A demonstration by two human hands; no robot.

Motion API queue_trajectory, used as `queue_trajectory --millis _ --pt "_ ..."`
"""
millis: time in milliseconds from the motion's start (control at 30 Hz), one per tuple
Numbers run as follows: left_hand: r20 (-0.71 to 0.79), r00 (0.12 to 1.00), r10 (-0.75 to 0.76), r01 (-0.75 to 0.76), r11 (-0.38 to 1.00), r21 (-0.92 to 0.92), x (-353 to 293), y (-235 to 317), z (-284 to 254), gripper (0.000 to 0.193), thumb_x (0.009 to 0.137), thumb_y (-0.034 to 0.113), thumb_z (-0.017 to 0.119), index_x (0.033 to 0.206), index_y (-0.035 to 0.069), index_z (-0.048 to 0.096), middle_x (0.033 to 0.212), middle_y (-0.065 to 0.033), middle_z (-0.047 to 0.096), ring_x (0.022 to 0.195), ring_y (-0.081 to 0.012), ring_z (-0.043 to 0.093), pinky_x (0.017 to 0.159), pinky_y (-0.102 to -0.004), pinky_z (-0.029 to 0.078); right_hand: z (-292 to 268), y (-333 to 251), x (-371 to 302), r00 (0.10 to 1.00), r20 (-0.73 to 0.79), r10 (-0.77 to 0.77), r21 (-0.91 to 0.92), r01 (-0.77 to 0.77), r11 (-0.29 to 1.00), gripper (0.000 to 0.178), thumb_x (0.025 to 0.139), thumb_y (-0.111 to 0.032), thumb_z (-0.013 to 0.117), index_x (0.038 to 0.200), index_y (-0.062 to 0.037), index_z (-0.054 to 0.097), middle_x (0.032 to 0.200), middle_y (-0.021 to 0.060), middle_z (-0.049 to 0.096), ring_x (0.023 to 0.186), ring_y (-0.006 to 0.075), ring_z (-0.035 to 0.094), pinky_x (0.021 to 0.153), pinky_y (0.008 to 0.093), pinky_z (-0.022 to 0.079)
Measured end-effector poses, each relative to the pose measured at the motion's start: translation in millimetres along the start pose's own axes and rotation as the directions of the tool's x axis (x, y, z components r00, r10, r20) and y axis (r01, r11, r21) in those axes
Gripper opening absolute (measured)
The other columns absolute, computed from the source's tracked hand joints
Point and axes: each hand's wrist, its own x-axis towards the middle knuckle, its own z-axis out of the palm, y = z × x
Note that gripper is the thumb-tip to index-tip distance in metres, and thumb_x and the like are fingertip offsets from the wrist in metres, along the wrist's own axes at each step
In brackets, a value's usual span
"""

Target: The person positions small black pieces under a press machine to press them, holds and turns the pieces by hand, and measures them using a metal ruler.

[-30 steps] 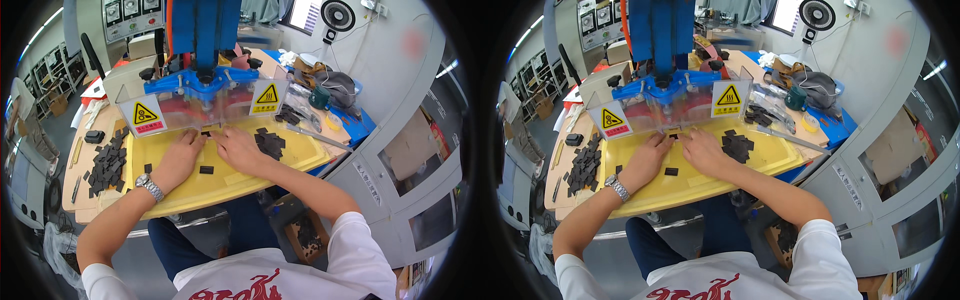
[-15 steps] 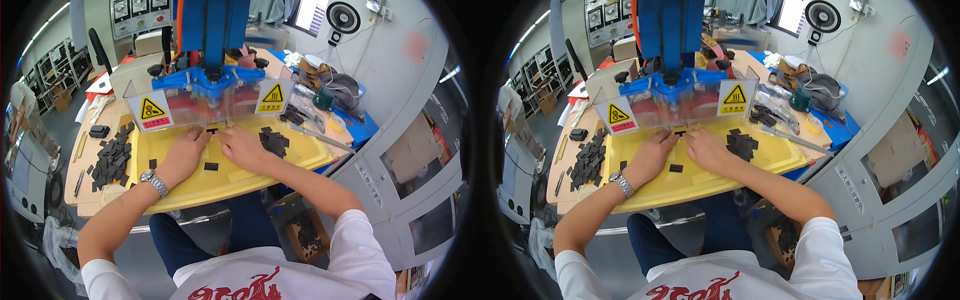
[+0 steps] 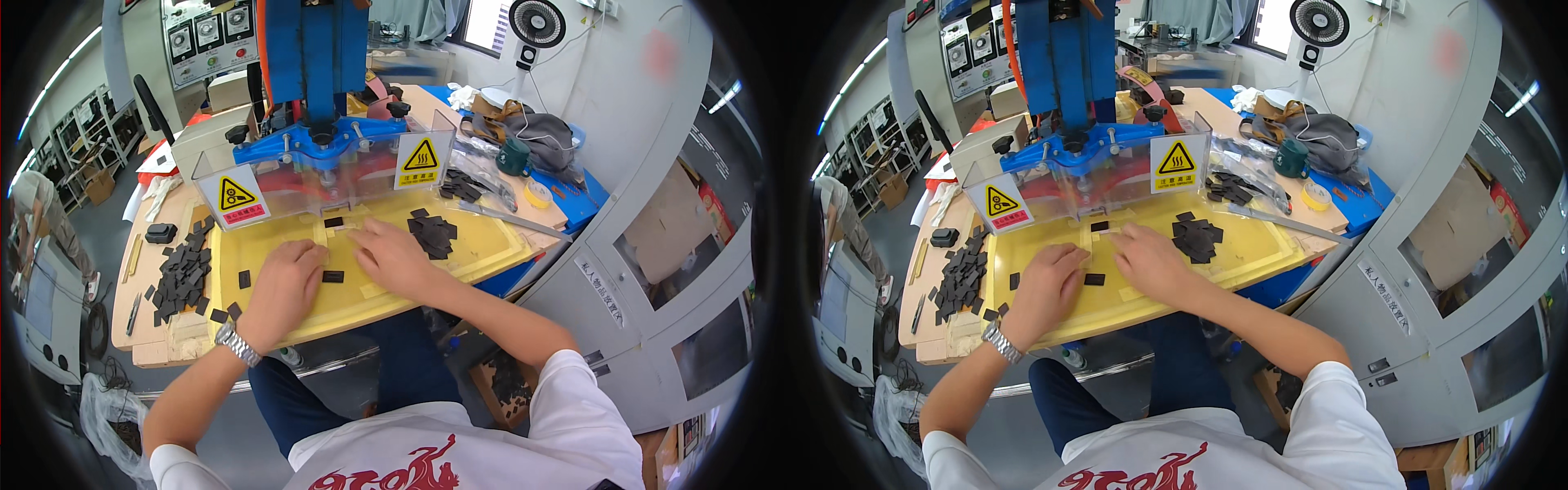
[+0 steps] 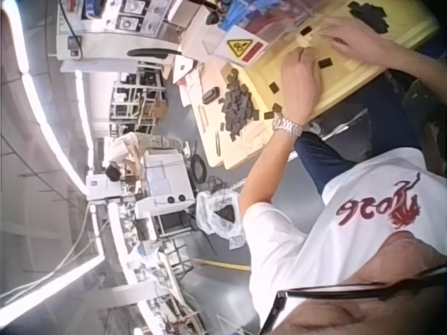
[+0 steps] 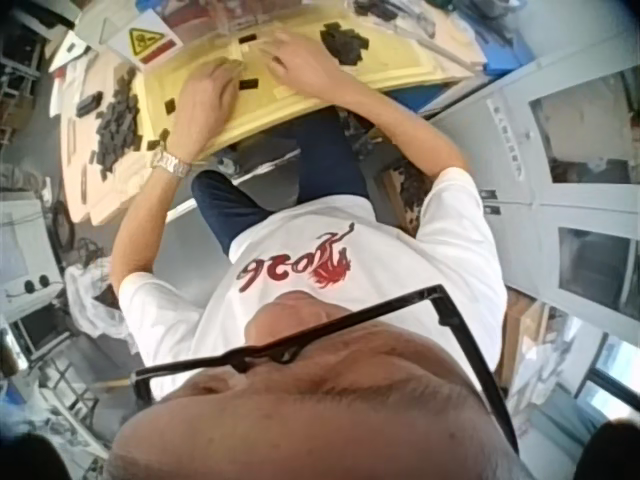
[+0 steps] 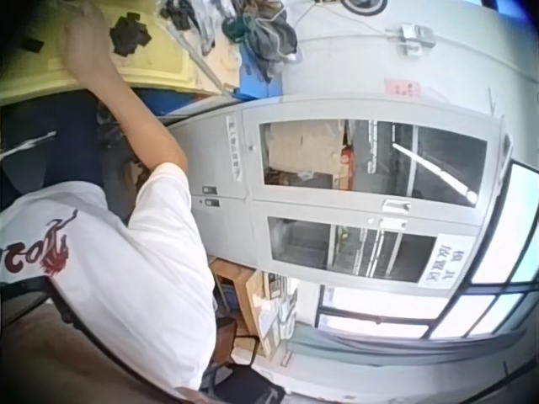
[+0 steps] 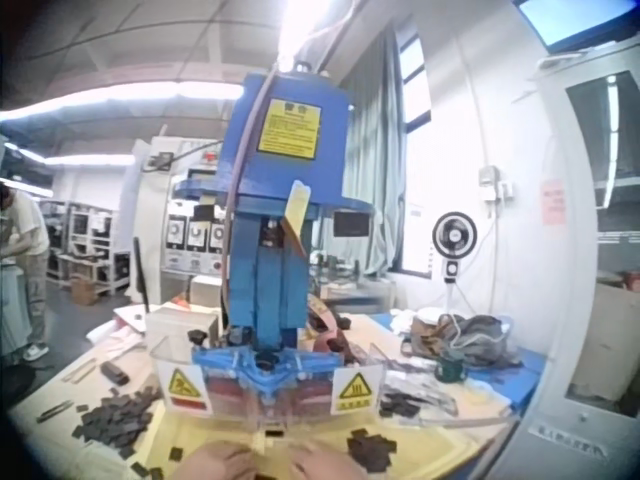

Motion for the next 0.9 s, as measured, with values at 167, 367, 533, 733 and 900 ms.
queue_trajectory --millis 167,367,533,733,900 --pt "0.003 0.995 -0.098 0.098 0.995 -0.004 -12.4 14.6 11.2 0.028 0.085 0.002 0.081 0.111 0.0 0.072 0.114 -0.0164 0.072 0.109 -0.0391 0.064 0.094 -0.0473 0.054 7.6 -31.4 -17.2 1.0 -0.008 0.011 0.085 -0.01 0.996 0.03 0.097 -0.017 0.076 0.122 -0.0015 0.07 0.109 0.0165 0.063 0.104 0.0387 0.066 0.09 0.049 0.055" --pt "-0.034 0.966 -0.256 0.251 0.961 -0.118 -19.6 24.8 14.0 0.022 0.086 0.001 0.081 0.103 0.0 0.069 0.099 -0.0138 0.071 0.095 -0.0326 0.068 0.084 -0.0424 0.056 10.4 -43.5 -20.7 0.996 -0.017 0.093 0.203 -0.087 0.975 0.02 0.094 -0.008 0.08 0.105 -0.0012 0.065 0.105 0.0145 0.065 0.096 0.0328 0.07 0.087 0.043 0.056" --pt "0.078 0.881 -0.467 0.425 0.707 -0.566 -45.9 41.5 -0.9 0.02 0.096 -0.002 0.076 0.115 -0.002 0.07 0.093 -0.0065 0.074 0.081 -0.0163 0.072 0.074 -0.0309 0.057 -2.3 -72.1 -41.9 0.912 0.271 0.309 0.767 -0.399 0.503 0.012 0.102 -0.005 0.075 0.107 -0.0011 0.065 0.096 0.0014 0.069 0.086 0.009 0.065 0.08 0.0253 0.053" --pt "0.202 0.751 -0.628 0.448 0.262 -0.855 -79.6 89.5 -14.4 0.02 0.102 -0.002 0.07 0.122 -0.004 0.069 0.098 -0.0055 0.074 0.082 -0.0111 0.071 0.073 -0.0247 0.055 -11.2 -113.1 -74.5 0.899 0.242 0.366 0.839 -0.383 0.387 0.014 0.104 -0.006 0.074 0.116 0.0007 0.068 0.103 0.0002 0.068 0.093 0.0051 0.063 0.082 0.0223 0.052" --pt "0.127 0.71 -0.692 0.375 0.219 -0.9 -90.9 95.2 -8.1 0.021 0.104 -0.002 0.07 0.125 -0.005 0.068 0.098 -0.0057 0.075 0.086 -0.0106 0.072 0.077 -0.0238 0.055 -7.1 -124.1 -83.8 0.874 0.303 0.381 0.856 -0.425 0.294 0.021 0.104 -0.007 0.073 0.122 0.0021 0.068 0.102 0.0008 0.07 0.09 0.0057 0.064 0.083 0.0233 0.054"
